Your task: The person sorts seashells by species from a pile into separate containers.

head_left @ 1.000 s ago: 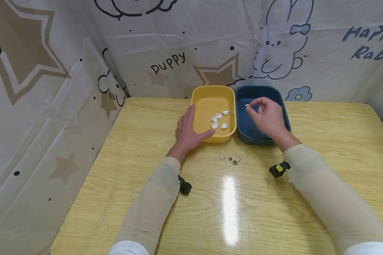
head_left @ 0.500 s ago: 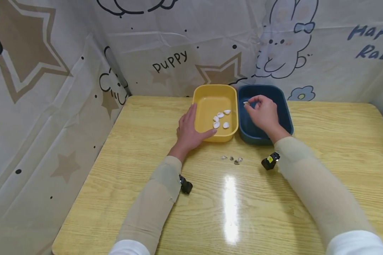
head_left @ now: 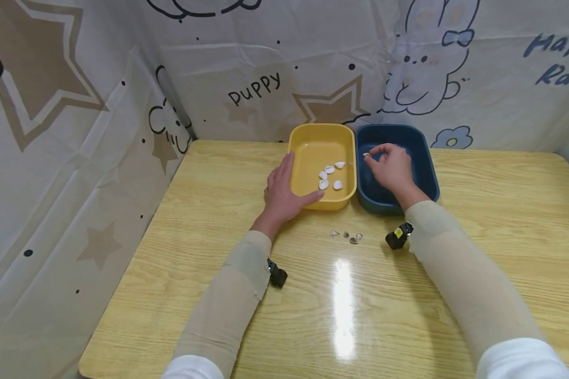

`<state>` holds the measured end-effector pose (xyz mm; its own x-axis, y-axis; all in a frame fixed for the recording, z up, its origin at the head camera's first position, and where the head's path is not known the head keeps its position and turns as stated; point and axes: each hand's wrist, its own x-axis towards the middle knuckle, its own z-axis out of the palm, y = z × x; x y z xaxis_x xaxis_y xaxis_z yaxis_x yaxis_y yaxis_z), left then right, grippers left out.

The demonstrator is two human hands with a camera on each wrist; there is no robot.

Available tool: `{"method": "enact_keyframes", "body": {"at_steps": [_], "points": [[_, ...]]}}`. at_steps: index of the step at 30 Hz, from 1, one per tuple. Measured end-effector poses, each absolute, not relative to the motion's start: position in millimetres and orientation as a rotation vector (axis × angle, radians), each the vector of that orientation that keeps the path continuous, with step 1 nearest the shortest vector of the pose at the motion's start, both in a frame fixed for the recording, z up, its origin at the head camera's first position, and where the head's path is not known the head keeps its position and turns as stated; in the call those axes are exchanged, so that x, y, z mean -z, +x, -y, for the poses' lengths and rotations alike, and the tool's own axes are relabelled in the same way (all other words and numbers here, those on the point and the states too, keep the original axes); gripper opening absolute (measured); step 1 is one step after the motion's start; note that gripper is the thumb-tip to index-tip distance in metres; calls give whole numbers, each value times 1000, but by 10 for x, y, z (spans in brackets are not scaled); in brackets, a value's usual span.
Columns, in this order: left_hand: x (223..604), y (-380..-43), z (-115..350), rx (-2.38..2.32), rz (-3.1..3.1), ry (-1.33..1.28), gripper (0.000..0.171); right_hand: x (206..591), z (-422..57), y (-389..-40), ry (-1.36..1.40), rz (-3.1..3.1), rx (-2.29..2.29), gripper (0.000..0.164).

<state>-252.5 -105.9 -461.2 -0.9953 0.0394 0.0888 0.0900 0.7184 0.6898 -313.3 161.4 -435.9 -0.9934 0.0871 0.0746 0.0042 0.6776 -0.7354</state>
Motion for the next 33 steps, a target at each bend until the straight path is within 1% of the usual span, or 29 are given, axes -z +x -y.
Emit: {"method": "enact_keyframes", "body": {"at_steps": [16, 24, 33], "points": [[4608, -2517, 1007, 1159, 2857, -108, 121, 4278, -1676, -3053, -130, 2739, -1289, 29], [4614, -2516, 1020, 1151, 2857, -94, 120, 4117, -1693, -2870, -100, 2720, -1295, 35], [4605, -2519, 1033, 1142, 2866, -85, 121, 4003, -1716, -2596, 11, 2704, -1295, 33]]}}
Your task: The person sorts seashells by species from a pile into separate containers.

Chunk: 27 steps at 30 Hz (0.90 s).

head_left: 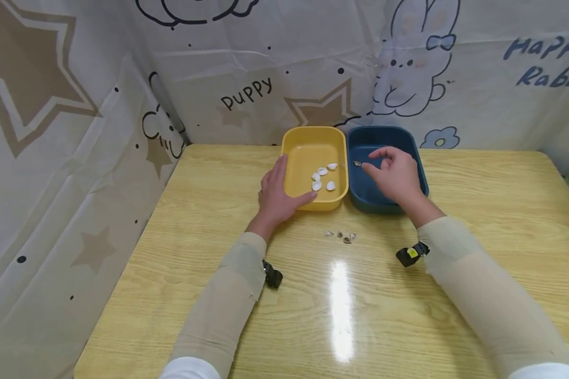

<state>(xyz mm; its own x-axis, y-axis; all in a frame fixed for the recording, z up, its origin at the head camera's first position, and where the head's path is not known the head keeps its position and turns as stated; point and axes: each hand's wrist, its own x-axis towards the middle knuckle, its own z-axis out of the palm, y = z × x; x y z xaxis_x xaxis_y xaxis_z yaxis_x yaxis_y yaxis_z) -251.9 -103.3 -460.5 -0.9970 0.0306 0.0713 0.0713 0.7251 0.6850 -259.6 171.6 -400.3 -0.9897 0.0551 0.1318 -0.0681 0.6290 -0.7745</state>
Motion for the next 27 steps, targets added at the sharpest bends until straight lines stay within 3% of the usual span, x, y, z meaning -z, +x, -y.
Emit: {"method": "enact_keyframes", "body": {"at_steps": [27], "points": [[4617, -2521, 1047, 1190, 2830, -103, 121, 4059, -1525, -1843, 395, 2771, -1245, 21]]}}
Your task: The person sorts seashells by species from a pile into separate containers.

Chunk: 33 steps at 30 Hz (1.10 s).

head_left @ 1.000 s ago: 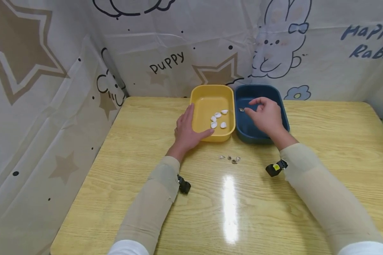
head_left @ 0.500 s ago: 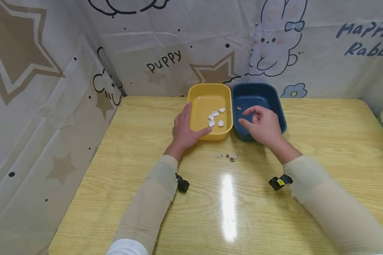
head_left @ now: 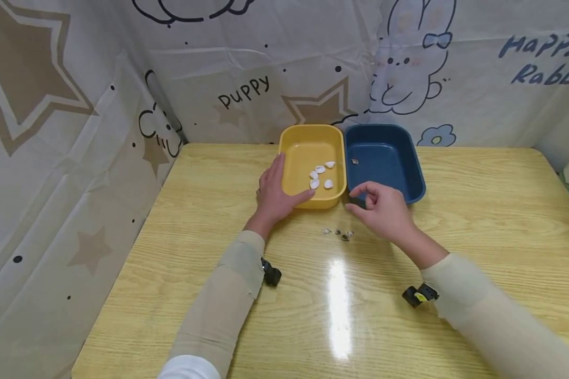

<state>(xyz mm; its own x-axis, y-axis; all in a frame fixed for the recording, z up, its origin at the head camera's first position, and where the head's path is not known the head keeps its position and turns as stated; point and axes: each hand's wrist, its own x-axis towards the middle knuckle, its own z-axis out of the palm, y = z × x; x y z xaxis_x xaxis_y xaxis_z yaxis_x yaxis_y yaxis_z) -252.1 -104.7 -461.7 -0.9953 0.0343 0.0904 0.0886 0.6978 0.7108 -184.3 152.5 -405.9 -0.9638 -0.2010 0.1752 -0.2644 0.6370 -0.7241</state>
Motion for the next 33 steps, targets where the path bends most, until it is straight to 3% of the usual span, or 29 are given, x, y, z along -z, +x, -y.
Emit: {"method": "enact_keyframes", "body": {"at_steps": [33], "points": [[4608, -2510, 1044, 1180, 2838, -95, 120, 4560, -1532, -1700, 574, 3033, -1242, 19]]}}
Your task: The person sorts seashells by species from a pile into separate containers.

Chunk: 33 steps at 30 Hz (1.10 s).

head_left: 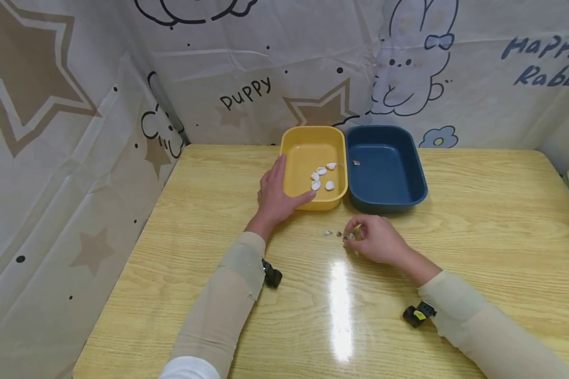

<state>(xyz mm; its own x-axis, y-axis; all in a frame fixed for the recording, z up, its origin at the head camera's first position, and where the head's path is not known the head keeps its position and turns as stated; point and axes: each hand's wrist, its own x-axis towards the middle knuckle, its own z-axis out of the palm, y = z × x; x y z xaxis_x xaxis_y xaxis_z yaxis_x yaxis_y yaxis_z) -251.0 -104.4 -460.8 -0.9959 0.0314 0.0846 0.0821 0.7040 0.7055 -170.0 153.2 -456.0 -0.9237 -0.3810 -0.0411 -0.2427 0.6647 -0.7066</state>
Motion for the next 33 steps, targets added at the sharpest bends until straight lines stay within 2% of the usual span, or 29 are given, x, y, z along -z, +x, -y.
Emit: {"method": "enact_keyframes", "body": {"at_steps": [18, 33], "points": [[4632, -2511, 1038, 1162, 2843, -99, 121, 4688, -1536, -1716, -584, -2690, 1071, 9], [4622, -2520, 1044, 1153, 2841, -107, 120, 4480, -1478, -1657, -593, -2631, 1193, 10]]}}
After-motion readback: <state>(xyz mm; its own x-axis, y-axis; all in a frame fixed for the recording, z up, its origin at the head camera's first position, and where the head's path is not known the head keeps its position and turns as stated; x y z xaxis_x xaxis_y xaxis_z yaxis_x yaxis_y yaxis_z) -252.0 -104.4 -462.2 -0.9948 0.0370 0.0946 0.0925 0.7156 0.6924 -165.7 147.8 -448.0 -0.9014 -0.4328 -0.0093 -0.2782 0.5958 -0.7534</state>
